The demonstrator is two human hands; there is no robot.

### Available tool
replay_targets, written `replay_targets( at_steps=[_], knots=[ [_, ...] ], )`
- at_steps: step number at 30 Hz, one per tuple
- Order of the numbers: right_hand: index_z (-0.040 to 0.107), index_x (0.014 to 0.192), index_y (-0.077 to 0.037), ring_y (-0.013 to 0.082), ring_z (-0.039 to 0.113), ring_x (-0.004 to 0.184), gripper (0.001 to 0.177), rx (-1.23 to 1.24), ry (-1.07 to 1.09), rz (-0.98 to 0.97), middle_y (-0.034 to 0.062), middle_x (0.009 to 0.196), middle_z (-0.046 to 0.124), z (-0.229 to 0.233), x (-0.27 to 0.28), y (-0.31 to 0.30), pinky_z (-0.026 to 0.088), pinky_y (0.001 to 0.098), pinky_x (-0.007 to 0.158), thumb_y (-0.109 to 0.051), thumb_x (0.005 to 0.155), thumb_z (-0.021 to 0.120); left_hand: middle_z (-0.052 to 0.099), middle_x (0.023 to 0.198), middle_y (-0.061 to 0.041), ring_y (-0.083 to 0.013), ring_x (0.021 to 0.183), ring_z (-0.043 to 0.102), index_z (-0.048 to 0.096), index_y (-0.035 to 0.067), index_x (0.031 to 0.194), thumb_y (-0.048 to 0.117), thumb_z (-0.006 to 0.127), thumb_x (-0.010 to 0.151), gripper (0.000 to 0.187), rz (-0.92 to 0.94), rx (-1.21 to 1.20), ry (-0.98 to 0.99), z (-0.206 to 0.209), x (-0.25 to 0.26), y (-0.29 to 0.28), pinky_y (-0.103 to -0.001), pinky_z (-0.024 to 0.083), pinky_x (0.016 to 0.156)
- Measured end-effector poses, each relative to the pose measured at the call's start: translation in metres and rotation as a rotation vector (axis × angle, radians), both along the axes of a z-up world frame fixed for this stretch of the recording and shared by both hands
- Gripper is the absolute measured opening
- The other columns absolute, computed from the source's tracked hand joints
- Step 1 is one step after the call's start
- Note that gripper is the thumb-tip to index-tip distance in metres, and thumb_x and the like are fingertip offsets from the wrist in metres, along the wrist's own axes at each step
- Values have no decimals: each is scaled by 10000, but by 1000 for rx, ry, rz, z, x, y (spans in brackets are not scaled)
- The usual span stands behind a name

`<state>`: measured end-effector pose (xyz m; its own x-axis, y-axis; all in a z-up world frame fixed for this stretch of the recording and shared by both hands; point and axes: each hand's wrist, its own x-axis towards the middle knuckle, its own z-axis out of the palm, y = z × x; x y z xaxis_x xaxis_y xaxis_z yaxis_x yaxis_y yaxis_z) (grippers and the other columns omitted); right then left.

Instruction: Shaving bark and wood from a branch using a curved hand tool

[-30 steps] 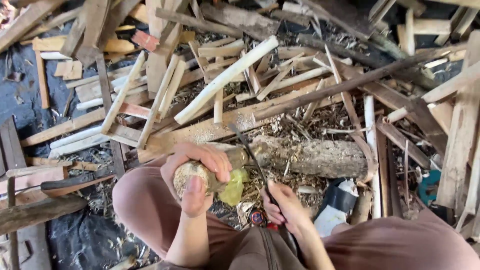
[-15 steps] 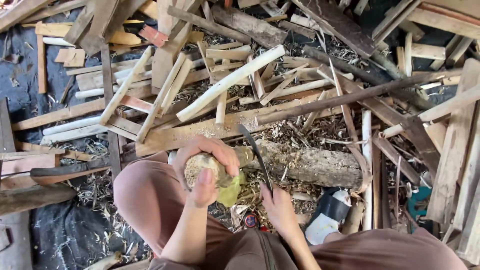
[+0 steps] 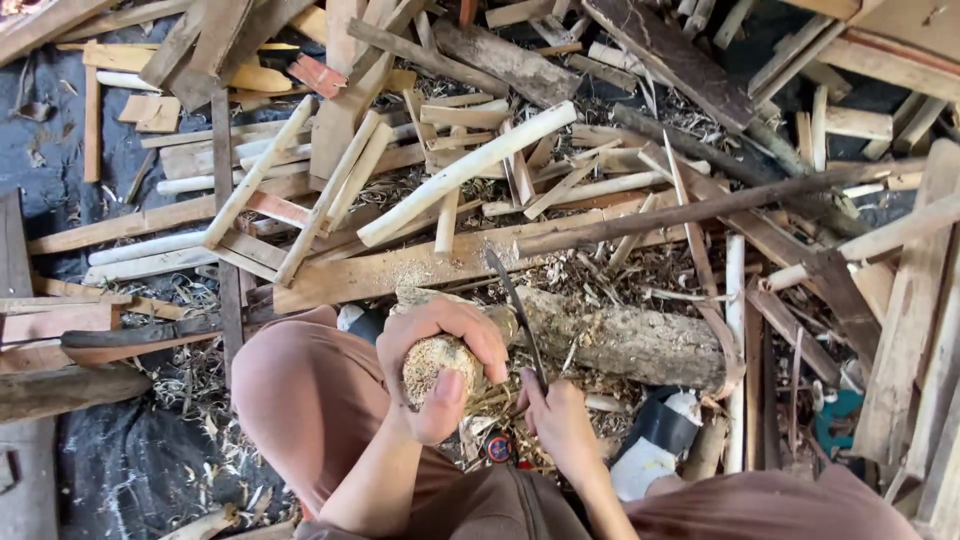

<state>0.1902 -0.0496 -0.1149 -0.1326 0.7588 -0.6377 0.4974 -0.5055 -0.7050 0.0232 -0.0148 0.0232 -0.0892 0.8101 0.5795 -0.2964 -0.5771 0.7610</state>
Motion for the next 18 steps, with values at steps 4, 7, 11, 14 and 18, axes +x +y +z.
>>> replay_targets(
  at_steps=[4, 7, 11, 14, 18],
  knots=[
    [717, 713, -7, 137, 494, 320, 455, 170, 28, -14, 48, 438, 592, 39, 11, -18, 368, 271, 325, -263, 1030, 515, 642, 759, -85, -170, 525, 595, 620, -39, 922, 203, 584, 914, 244, -5, 41, -50, -9, 6, -1, -261, 537, 521],
    [736, 732, -50, 106, 459, 306, 312, 429, -8, -34, 10, 436, 589, 19, 10, -16, 337, 272, 297, -161, 975, 576, 650, 747, -57, -155, 532, 614, 630, -7, 917, 254, 614, 942, 263, -12, 48, -41, -10, 11, 0, -238, 532, 513],
    [713, 706, -17, 158, 511, 362, 512, 106, -131, 21, 48, 471, 568, -64, 12, -2, 452, 284, 377, -299, 1058, 470, 648, 739, -70, -166, 551, 622, 618, -14, 897, 268, 600, 938, 286, 2, 8, -4, -5, 9, -5, -253, 558, 535],
    [768, 729, -12, 168, 500, 378, 491, 15, -86, -102, 53, 475, 576, -9, 12, 9, 410, 307, 398, -327, 1027, 537, 640, 713, -67, -169, 541, 622, 613, -3, 884, 305, 604, 962, 318, 2, 12, 8, -6, 1, 1, -264, 561, 538],
    [732, 687, -39, 106, 467, 265, 319, 273, 64, -74, 29, 415, 598, 47, 20, -18, 336, 261, 245, -133, 966, 608, 639, 732, -69, -169, 582, 625, 605, 6, 882, 335, 624, 957, 338, 22, -70, -17, 3, 4, -5, -278, 567, 600]
  ],
)
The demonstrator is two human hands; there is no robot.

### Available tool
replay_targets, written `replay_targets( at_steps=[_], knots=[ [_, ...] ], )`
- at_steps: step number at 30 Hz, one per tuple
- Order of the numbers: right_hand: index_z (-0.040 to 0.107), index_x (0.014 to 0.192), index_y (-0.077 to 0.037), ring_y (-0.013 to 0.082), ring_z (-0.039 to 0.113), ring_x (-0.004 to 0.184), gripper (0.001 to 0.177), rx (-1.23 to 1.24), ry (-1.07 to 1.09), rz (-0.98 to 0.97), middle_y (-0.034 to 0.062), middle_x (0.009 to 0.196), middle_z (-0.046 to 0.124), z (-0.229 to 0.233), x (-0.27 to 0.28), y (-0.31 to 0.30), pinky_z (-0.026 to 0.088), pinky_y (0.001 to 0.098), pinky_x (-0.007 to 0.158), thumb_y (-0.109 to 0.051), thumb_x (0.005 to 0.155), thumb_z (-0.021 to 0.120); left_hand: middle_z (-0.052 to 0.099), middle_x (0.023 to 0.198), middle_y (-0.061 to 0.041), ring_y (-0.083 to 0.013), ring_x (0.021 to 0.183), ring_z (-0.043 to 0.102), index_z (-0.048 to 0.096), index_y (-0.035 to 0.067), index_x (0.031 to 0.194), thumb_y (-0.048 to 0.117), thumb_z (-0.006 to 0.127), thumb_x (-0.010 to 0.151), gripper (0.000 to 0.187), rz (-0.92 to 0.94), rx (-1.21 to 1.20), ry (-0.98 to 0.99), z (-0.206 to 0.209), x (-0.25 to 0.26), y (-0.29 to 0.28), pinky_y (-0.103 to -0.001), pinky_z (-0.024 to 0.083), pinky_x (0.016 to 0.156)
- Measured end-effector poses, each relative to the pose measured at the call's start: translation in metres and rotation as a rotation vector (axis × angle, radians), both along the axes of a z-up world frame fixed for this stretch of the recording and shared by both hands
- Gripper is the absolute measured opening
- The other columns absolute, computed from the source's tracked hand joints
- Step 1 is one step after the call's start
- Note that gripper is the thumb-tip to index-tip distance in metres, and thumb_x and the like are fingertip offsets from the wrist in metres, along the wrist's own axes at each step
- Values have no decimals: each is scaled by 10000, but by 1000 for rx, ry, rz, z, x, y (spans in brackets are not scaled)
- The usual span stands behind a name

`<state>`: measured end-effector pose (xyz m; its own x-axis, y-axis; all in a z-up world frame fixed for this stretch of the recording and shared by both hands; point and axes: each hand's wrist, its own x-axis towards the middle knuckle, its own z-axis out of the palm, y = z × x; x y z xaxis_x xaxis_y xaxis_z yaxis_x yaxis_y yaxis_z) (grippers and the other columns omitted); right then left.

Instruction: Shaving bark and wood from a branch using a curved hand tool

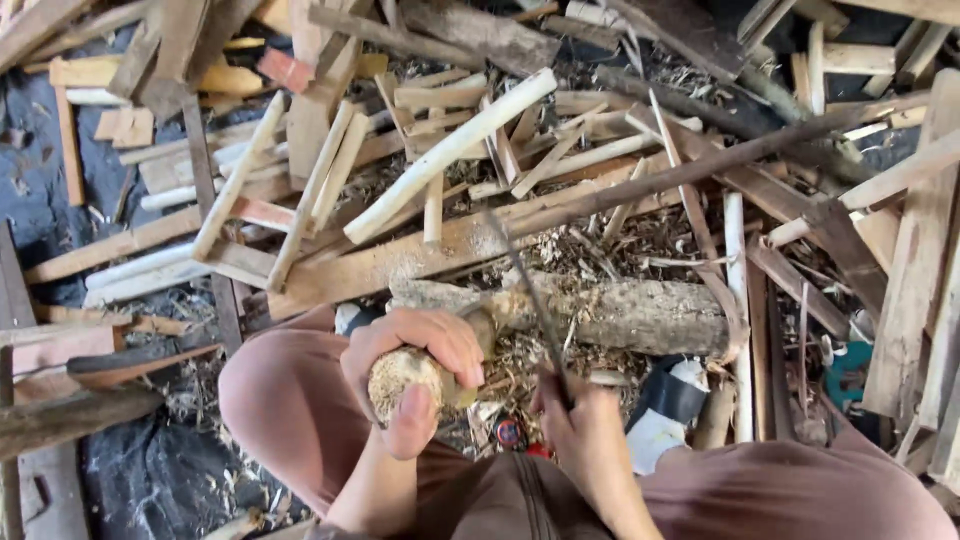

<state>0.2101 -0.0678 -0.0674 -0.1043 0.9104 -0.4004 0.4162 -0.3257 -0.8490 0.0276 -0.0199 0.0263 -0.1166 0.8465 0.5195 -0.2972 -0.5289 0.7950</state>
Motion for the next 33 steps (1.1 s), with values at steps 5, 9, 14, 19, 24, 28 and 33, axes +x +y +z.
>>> replay_targets(
  at_steps=[5, 9, 14, 19, 24, 28, 33],
  knots=[
    [684, 809, 32, 127, 488, 377, 479, -443, -87, 27, 43, 533, 539, -100, -16, 25, 442, 236, 341, -282, 1097, 465, 633, 703, -64, -160, 575, 611, 597, 9, 900, 296, 635, 927, 291, -42, 25, -38, -10, -8, 0, -264, 560, 563],
    [714, 697, 40, 167, 536, 290, 397, -239, 16, -2, 80, 435, 563, -55, -6, 26, 398, 265, 287, -116, 1021, 546, 626, 711, -70, -173, 588, 598, 587, 15, 927, 288, 610, 932, 274, -23, 0, -64, -10, -15, -1, -273, 548, 612],
    [719, 732, -1, 148, 452, 371, 399, -214, -14, -40, 59, 487, 579, -23, -22, 25, 359, 308, 362, -270, 1005, 605, 636, 721, -66, -165, 618, 613, 588, 23, 952, 324, 626, 980, 305, -34, 11, -34, -7, -9, 10, -272, 560, 627],
    [694, 663, -1, 175, 563, 436, 510, -339, -64, -7, 74, 552, 646, -48, -30, 23, 476, 295, 448, -351, 1014, 572, 626, 709, -64, -160, 599, 602, 573, 31, 938, 348, 624, 992, 326, 3, 2, -31, -12, -13, 9, -268, 545, 615],
    [731, 683, -30, 194, 504, 402, 391, -48, -146, -63, 85, 491, 636, 0, -18, 6, 465, 342, 440, -324, 931, 656, 642, 731, -67, -168, 620, 627, 585, 24, 970, 334, 624, 989, 313, -17, 42, -11, -14, -16, 6, -286, 565, 673],
    [654, 672, 40, 216, 476, 389, 502, -74, -172, 60, 113, 509, 594, -63, -29, 18, 480, 358, 443, -309, 1015, 539, 642, 706, -76, -170, 595, 615, 574, 21, 938, 351, 640, 973, 338, -6, 19, -5, -8, -5, 2, -284, 561, 642],
    [695, 632, -8, 222, 495, 391, 531, -212, -157, 35, 117, 497, 604, -40, -26, 17, 455, 366, 446, -350, 1011, 548, 642, 750, -68, -161, 596, 635, 607, 15, 967, 312, 646, 979, 300, -18, 54, -53, -17, -14, 5, -280, 578, 627]
  ],
)
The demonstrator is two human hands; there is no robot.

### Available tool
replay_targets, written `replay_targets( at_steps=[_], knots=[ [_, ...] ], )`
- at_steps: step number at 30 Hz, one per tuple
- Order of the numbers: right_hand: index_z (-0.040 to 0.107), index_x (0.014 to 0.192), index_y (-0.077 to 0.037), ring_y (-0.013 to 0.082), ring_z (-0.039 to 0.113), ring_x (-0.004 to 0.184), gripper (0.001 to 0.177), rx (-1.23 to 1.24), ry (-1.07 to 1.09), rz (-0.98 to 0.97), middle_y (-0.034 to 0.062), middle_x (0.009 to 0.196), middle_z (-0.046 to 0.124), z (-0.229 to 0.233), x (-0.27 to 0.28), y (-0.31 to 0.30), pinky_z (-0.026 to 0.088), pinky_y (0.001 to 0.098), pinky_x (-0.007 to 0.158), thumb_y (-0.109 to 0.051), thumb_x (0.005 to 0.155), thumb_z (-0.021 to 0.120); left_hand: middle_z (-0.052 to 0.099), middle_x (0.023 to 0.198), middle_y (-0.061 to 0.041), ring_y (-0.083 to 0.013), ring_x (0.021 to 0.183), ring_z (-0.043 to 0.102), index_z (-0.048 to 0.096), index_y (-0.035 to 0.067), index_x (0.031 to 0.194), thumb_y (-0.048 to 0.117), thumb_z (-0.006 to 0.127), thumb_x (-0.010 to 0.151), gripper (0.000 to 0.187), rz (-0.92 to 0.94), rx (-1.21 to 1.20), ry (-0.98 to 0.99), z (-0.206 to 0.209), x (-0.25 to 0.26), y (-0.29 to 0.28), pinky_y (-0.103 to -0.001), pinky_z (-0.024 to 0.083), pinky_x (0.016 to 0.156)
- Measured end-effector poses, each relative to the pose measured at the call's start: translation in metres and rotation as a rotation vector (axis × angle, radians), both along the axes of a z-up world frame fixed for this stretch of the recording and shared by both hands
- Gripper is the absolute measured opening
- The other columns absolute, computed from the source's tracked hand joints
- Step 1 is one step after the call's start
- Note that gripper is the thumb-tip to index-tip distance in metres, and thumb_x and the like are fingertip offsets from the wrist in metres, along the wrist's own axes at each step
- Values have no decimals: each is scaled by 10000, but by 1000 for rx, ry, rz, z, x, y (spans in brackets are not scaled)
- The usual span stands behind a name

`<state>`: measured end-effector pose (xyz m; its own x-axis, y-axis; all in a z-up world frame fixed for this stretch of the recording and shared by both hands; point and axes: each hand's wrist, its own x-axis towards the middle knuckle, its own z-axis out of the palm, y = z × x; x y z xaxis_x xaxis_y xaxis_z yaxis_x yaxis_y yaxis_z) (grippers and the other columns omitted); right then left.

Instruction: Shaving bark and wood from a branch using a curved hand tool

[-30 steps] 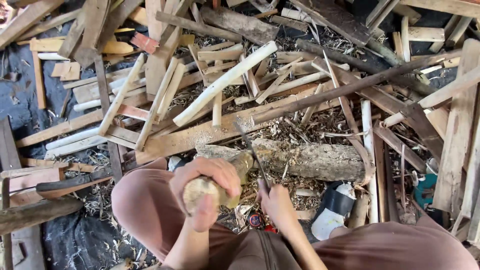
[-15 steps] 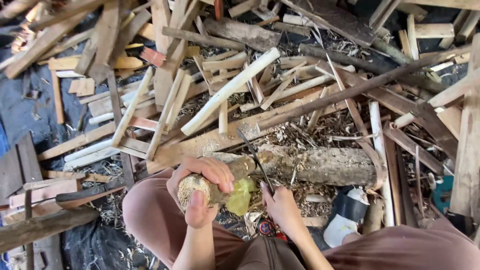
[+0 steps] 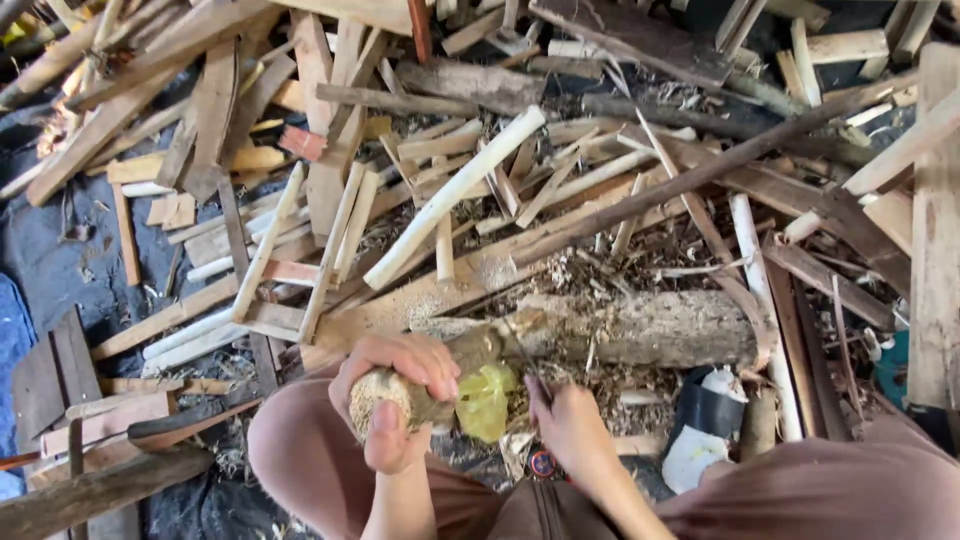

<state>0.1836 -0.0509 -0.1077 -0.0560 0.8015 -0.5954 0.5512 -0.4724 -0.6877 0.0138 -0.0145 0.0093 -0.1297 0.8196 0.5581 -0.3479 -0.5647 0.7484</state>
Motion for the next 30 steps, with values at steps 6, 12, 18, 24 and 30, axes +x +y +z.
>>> replay_targets(
  at_steps=[6, 12, 18, 24, 30],
  knots=[
    [684, 781, 27, 154, 479, 387, 523, -132, 59, 68, 75, 559, 602, -11, -6, 3, 446, 295, 374, -340, 1077, 459, 628, 697, -71, -169, 605, 610, 579, 27, 931, 334, 620, 970, 313, 26, -47, 50, 9, 10, -7, -291, 556, 667],
    [736, 878, 50, 167, 505, 397, 381, -91, 55, -73, 95, 578, 663, -37, 13, 9, 434, 317, 403, -233, 1027, 530, 650, 716, -68, -166, 587, 629, 604, 30, 953, 309, 622, 964, 279, -30, -23, 39, -5, 0, -7, -284, 572, 608],
    [689, 856, 32, 119, 480, 385, 482, -162, 136, 111, 66, 585, 605, -32, -3, 9, 457, 232, 336, -309, 1097, 447, 650, 736, -50, -147, 603, 636, 605, 44, 961, 344, 631, 998, 303, -32, -36, 60, 7, 8, 3, -268, 571, 633],
    [647, 742, 31, 154, 382, 300, 429, -272, 311, -180, 42, 448, 463, -29, 21, 14, 320, 301, 304, -256, 1054, 577, 645, 723, -60, -175, 600, 628, 606, 44, 945, 338, 642, 964, 297, -24, -53, 3, 4, -1, -6, -290, 546, 640],
    [697, 749, -16, 112, 413, 344, 466, -275, 158, -13, 26, 510, 547, -24, 5, 9, 341, 257, 324, -341, 1055, 564, 650, 716, -54, -173, 601, 640, 605, 34, 956, 329, 617, 971, 295, -50, -29, 62, 7, 4, -2, -291, 574, 655]
  ],
)
